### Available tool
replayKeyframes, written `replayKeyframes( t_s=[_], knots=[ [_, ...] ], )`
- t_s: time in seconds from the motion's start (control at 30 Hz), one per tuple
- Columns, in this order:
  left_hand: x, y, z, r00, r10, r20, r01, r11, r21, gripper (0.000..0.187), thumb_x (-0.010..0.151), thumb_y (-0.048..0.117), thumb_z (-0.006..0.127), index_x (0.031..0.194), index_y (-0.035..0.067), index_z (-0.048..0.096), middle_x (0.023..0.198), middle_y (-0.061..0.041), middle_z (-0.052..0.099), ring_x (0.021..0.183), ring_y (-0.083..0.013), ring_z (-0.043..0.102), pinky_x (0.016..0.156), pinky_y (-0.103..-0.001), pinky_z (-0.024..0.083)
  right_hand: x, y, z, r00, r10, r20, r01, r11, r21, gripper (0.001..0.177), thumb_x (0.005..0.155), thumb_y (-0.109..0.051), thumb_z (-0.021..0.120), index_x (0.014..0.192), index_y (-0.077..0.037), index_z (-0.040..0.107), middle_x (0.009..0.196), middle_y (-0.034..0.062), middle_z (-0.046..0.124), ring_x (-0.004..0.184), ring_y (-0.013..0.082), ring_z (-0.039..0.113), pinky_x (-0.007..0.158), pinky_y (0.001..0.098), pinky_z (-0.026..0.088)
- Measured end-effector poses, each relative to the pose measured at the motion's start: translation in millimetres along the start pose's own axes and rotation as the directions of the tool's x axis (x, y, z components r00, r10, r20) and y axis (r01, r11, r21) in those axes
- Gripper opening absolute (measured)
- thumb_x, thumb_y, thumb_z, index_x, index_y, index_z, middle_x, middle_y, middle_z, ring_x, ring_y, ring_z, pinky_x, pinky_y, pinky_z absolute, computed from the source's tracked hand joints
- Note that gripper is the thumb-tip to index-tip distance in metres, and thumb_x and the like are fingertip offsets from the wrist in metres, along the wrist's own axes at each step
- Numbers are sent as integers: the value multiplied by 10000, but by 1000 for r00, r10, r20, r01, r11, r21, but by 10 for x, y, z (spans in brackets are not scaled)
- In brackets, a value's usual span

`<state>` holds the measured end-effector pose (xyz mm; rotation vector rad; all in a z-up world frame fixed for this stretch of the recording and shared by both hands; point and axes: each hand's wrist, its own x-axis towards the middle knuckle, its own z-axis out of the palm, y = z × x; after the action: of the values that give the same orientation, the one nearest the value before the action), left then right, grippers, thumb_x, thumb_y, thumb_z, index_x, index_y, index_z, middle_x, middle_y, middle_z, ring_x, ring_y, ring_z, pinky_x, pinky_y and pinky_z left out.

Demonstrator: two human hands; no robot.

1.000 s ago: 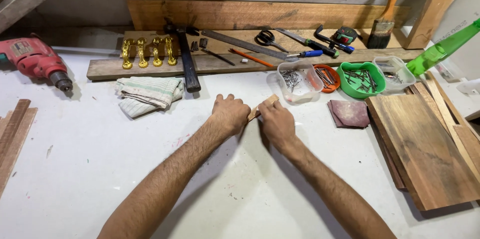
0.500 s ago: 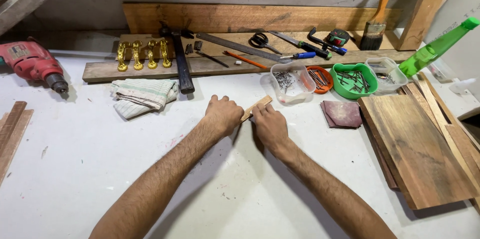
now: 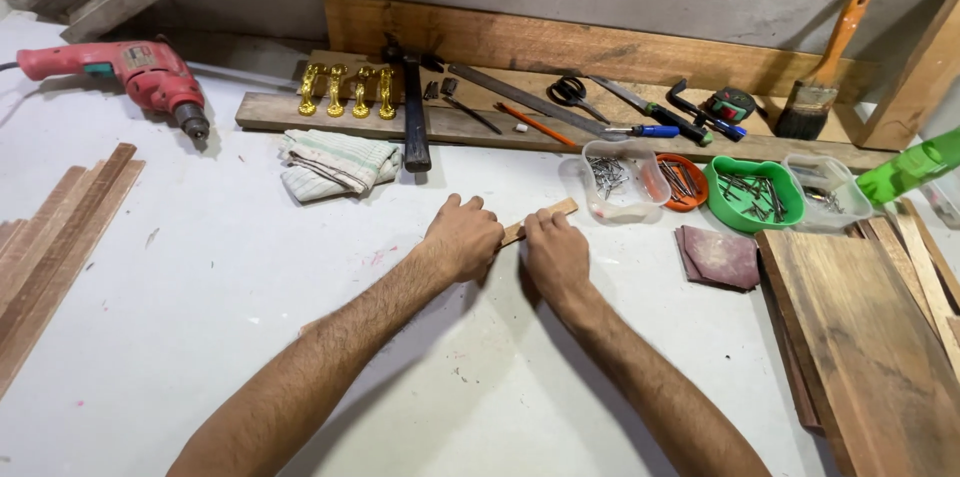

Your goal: Sand a small wooden strip manually with sandpaper.

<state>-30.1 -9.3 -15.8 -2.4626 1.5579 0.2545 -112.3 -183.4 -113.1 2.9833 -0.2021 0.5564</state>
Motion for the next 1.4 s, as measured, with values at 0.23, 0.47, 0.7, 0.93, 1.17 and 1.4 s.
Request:
replayKeyframes(
  t_s=[0.23, 0.47, 0.7, 0.93, 1.17, 1.4],
  knots=[
    [-52, -13, 310, 986, -60, -157, 36, 988, -152, 208, 981, 174, 628, 1147, 192, 752, 1125, -37, 719, 1068, -214, 587, 959, -456, 483, 63, 261, -154, 970, -178, -166, 196, 976, 95, 241, 865, -19, 616, 1071, -38, 740, 1107, 164, 765, 859, 296, 720, 646, 406, 618],
    [-257, -35, 373, 958, -74, -276, 14, 977, -211, 233, 1015, 177, 612, 1205, 183, 747, 1061, -87, 737, 937, -199, 631, 883, -410, 521, 172, 449, -666, 972, 101, 214, -131, 983, 131, 230, 997, -113, 595, 1159, -134, 757, 913, 112, 779, 817, 257, 699, 689, 437, 589],
    [-434, -467, 490, 920, 108, -378, -218, 940, -262, 221, 886, 114, 737, 1094, 176, 780, 1069, -40, 763, 1015, -173, 661, 929, -392, 540, -66, 399, -1136, 998, 9, 57, -30, 928, 371, 271, 1024, -198, 620, 1263, -156, 740, 890, 125, 764, 806, 239, 683, 703, 420, 564],
    [-767, -727, 624, 943, 95, -318, -207, 918, -339, 192, 868, 139, 769, 1058, 163, 782, 1119, -13, 751, 1099, -168, 657, 988, -378, 542, -481, -146, -904, 877, -466, -115, 474, 806, 355, 269, 968, -145, 650, 1225, -163, 726, 1127, 55, 785, 1074, 220, 707, 874, 404, 571],
    [-854, -781, 701, 937, 64, -344, -204, 899, -387, 182, 851, 163, 801, 1032, 153, 795, 1095, -43, 739, 1091, -200, 644, 986, -377, 533, -534, -492, -701, 787, -614, -64, 588, 714, 380, 291, 895, -175, 736, 1180, -117, 739, 1170, 79, 749, 1111, 245, 665, 946, 419, 566],
    [-791, -802, 583, 987, -7, -160, -69, 881, -468, 144, 873, 134, 779, 1010, 164, 812, 1057, -29, 768, 1022, -167, 718, 948, -325, 609, -135, -789, -356, 812, -575, -99, 559, 718, 415, 232, 921, -140, 725, 1150, -115, 755, 1125, 74, 753, 1029, 210, 677, 874, 372, 586]
  ],
)
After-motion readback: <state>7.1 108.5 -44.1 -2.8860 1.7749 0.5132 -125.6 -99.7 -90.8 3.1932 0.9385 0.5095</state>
